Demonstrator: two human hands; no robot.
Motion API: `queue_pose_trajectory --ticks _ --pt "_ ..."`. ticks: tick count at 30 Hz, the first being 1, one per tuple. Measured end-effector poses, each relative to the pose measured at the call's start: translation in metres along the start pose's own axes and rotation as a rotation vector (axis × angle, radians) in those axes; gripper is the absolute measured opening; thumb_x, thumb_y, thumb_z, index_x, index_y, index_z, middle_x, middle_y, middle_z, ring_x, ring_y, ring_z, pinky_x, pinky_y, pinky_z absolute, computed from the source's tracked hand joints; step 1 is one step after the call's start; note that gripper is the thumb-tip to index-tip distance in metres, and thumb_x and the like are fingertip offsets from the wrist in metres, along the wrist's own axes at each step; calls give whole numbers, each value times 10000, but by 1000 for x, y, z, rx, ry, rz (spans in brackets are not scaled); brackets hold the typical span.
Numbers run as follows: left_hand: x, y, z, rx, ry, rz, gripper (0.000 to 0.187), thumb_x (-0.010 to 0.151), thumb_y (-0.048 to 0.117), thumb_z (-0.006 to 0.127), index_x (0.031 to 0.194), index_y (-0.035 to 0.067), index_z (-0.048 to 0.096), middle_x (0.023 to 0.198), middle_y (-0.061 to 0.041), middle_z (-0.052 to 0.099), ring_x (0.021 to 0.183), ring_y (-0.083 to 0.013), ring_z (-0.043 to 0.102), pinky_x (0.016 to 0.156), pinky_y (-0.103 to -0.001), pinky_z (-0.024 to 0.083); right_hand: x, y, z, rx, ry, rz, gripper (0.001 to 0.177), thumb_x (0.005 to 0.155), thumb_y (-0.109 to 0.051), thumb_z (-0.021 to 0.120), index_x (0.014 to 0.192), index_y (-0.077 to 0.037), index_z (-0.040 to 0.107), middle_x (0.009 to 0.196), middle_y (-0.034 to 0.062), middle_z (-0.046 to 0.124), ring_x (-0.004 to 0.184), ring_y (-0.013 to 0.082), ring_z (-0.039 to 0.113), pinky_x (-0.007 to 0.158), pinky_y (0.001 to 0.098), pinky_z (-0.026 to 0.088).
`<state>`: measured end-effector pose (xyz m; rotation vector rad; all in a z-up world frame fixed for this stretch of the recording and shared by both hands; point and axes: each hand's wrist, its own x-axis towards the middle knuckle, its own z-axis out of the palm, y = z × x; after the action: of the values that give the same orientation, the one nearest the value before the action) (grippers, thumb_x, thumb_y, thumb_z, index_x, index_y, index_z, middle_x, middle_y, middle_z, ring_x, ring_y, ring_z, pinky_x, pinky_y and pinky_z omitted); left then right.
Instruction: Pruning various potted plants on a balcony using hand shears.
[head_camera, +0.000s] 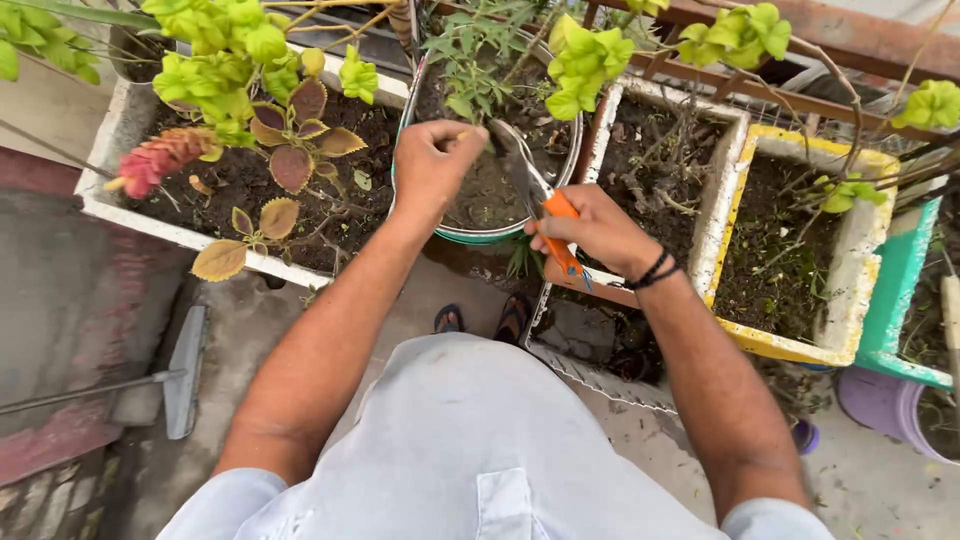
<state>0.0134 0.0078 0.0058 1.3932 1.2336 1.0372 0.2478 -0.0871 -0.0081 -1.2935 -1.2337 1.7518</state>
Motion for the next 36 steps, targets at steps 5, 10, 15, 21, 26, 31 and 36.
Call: queue_pose_trajectory --ticks 5,10,15,21,26,31,36 --pt "7 -5 -5 -28 70 -115 241 889 206 781 806 -20 767 649 73 554 589 -27 432 526 -260 340 11 -5 -7 125 -83 21 178 916 -138 674 963 20 609 1025 154 751 860 201 757 734 311 631" --pt "-1 8 -8 -152 21 -83 228 924 201 762 832 -8 766 708 71 598 644 -23 463 572 -243 368 17 -14 -15 148 -131 32 193 923 -142 673 996 22 602 1036 176 755 867 217 765 723 335 642" --pt "-18 26 -14 -162 108 6 212 907 198 789 866 -9 767 748 28 669 660 -42 547 588 -229 406 -19 -33 -1 396 -188 69 158 958 -83 635 1072 18 591 1063 229 724 900 276 756 797 389 649" --pt "-24 14 -24 98 97 263 213 933 148 826 896 -45 744 840 8 656 707 -57 563 621 -227 451 -60 -26 53 931 -350 52 155 1041 -101 579 1023 52 594 1153 328 679 992 395 739 907 517 621" --pt "-22 22 -23 -45 73 173 209 954 181 787 945 -26 762 802 44 708 709 -16 592 629 -209 487 -55 -31 70 969 -354 63 151 1010 -77 548 1039 61 601 1218 332 652 1090 408 707 1004 557 576" --pt "-17 14 -27 -41 61 70 267 985 194 786 866 -42 745 727 52 607 660 -24 466 571 -226 361 -46 -45 82 974 -340 75 157 1002 -70 526 1039 61 604 1229 343 645 1114 424 693 1023 568 556" --pt "-22 23 -27 -7 82 166 227 970 192 779 915 -28 761 752 43 673 677 -9 534 587 -200 432 -32 -46 100 1007 -231 79 144 1023 -84 518 1027 39 593 1196 308 657 1068 413 704 984 548 580"
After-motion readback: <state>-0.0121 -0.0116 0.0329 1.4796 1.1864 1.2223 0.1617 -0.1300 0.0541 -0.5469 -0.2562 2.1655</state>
